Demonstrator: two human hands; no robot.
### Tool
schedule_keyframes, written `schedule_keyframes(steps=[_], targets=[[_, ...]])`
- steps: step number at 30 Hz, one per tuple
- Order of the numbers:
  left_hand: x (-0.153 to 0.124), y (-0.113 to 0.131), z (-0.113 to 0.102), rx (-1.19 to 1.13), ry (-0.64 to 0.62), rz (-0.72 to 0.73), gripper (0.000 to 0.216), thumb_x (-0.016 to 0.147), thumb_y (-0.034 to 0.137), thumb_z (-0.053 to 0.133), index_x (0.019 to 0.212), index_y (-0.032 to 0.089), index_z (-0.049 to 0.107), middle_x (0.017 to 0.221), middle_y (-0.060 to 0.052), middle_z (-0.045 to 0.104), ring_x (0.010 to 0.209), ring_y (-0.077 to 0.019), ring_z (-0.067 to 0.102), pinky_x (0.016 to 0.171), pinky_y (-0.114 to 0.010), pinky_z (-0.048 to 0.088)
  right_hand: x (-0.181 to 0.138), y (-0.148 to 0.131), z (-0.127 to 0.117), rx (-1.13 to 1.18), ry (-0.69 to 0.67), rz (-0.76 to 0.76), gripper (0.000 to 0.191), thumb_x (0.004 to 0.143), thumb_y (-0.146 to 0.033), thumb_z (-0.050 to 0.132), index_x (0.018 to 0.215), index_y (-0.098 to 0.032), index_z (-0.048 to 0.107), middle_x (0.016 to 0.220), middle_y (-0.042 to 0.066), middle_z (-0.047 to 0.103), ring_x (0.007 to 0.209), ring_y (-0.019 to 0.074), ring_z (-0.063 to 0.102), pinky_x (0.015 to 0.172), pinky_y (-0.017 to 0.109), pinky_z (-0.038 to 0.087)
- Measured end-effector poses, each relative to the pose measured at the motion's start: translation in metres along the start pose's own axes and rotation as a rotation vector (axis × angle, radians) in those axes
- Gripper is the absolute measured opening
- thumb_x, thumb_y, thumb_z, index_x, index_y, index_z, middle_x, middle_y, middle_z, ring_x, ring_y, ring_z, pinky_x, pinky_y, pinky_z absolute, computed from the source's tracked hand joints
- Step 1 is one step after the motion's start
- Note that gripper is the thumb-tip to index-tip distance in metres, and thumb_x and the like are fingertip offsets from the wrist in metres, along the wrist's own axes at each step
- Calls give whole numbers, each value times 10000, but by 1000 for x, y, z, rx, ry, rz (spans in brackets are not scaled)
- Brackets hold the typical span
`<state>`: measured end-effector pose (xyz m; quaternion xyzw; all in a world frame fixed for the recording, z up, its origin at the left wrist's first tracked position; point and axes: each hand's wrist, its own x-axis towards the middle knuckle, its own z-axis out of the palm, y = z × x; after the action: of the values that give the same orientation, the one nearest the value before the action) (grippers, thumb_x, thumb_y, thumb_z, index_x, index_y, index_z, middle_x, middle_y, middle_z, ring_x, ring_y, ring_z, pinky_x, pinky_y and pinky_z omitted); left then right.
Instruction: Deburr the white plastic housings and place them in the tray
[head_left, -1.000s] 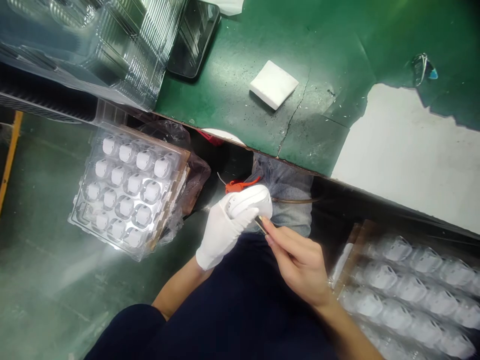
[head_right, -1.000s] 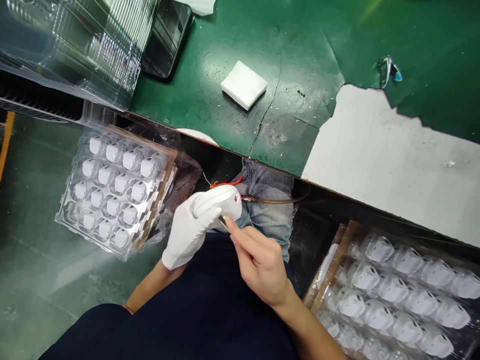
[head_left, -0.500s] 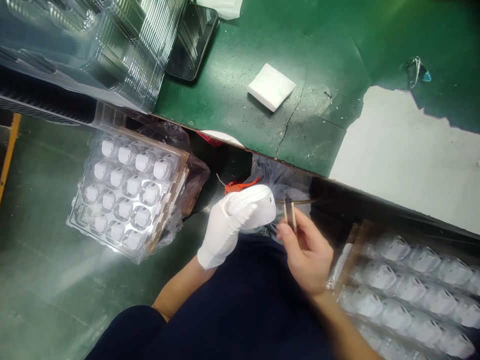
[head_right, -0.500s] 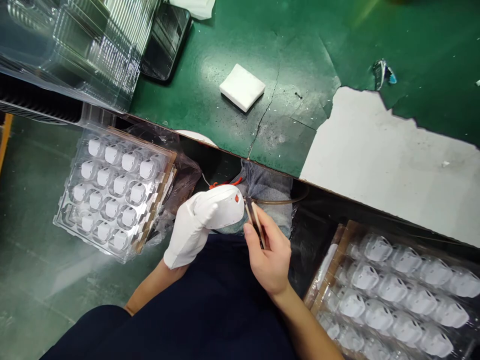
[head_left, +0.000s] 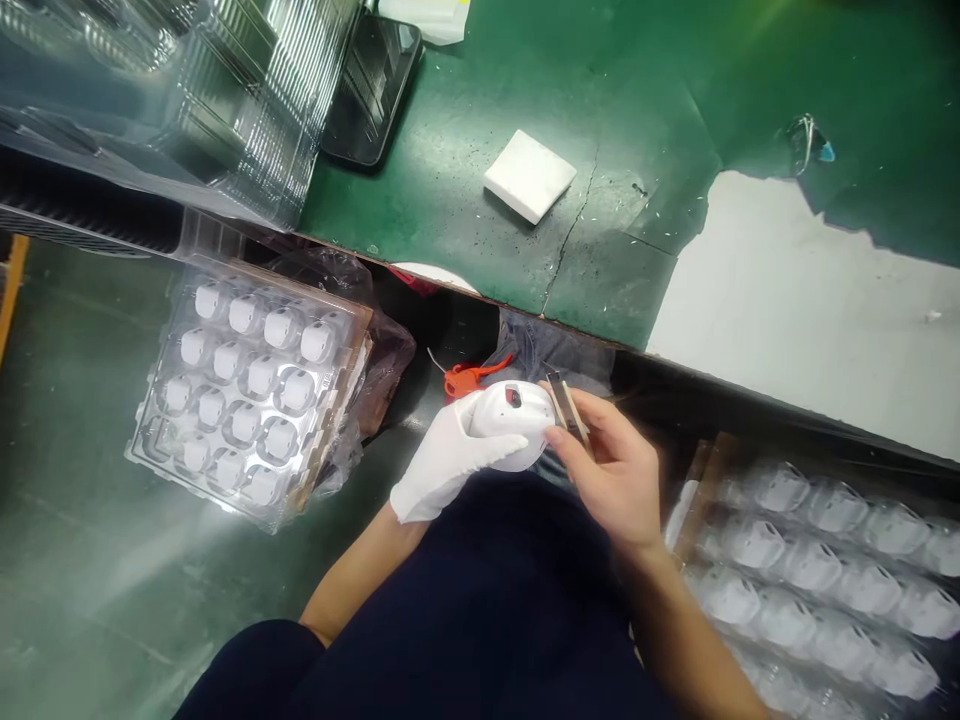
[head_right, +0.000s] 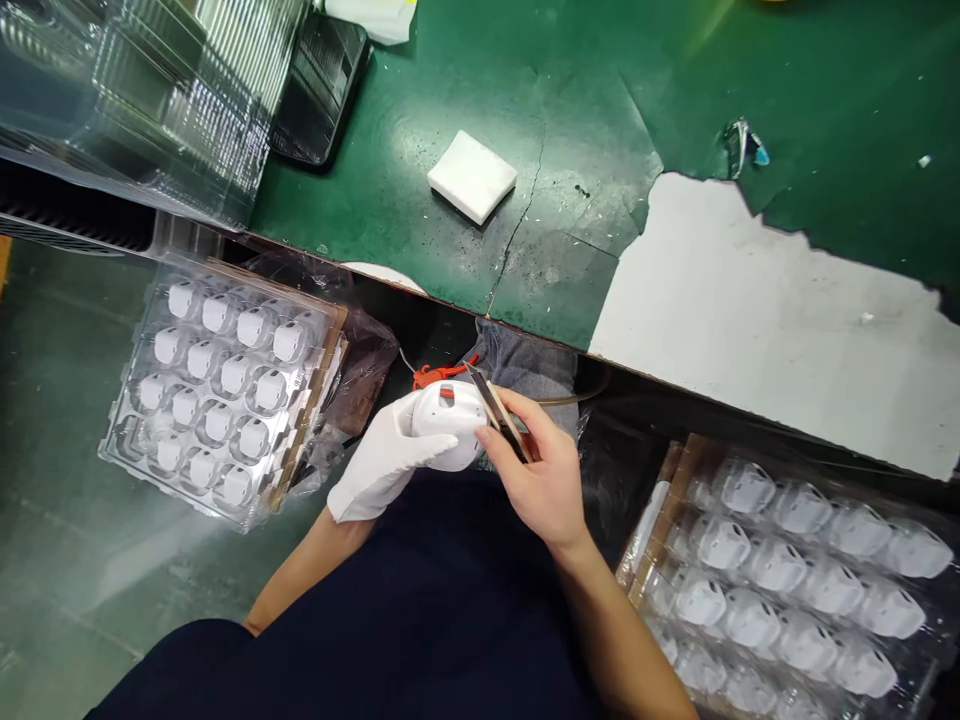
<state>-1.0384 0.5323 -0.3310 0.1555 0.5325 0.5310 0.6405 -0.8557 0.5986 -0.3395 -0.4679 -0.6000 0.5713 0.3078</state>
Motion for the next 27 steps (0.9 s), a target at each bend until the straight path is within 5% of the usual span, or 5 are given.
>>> schedule_keyframes(steps=[3,6,11,17,27], targets=[[-1,-4,0,-5,72,28,529,802,308,949,1305,222,810,1321,-102,819,1247,-331,761,1074,-408,605,-6,0,-1,-106,126,-104,292,1026,-272,726,1305,-275,814,1355,109,778,1182,289,771,979,449,680],[-1,-2,3,-27,121,62,534,830,362,936,1324,215,796,1376,-108,796,1322,-318,722,1141,-393,566,-18,-4,1,-155,129,-158,332,1032,-206,696,1332,-285,813,1191,93,817,1021,259,798,900,421,689],[0,4,9,-127,140,20,484,961,552,773,1297,205,816,1428,-120,771,1350,-345,708,1107,-394,592,-27,-7,6,-65,121,-15,294,1044,-254,689,1319,-255,795,1100,93,826,932,251,802,792,394,696],[-4,3,13,-199,132,-11,405,1006,490,730,1286,214,830,1378,-87,803,1299,-314,747,1104,-369,597,-17,-6,14,156,136,117,355,976,-333,790,1311,-253,703,1280,118,786,1101,280,795,820,399,703],[-8,8,21,-278,63,-74,431,1011,522,711,1262,197,838,1304,-130,824,1295,-358,747,1112,-443,603,-16,-8,15,204,133,171,420,949,-430,823,1300,-238,696,1243,135,799,1010,283,808,740,381,696]])
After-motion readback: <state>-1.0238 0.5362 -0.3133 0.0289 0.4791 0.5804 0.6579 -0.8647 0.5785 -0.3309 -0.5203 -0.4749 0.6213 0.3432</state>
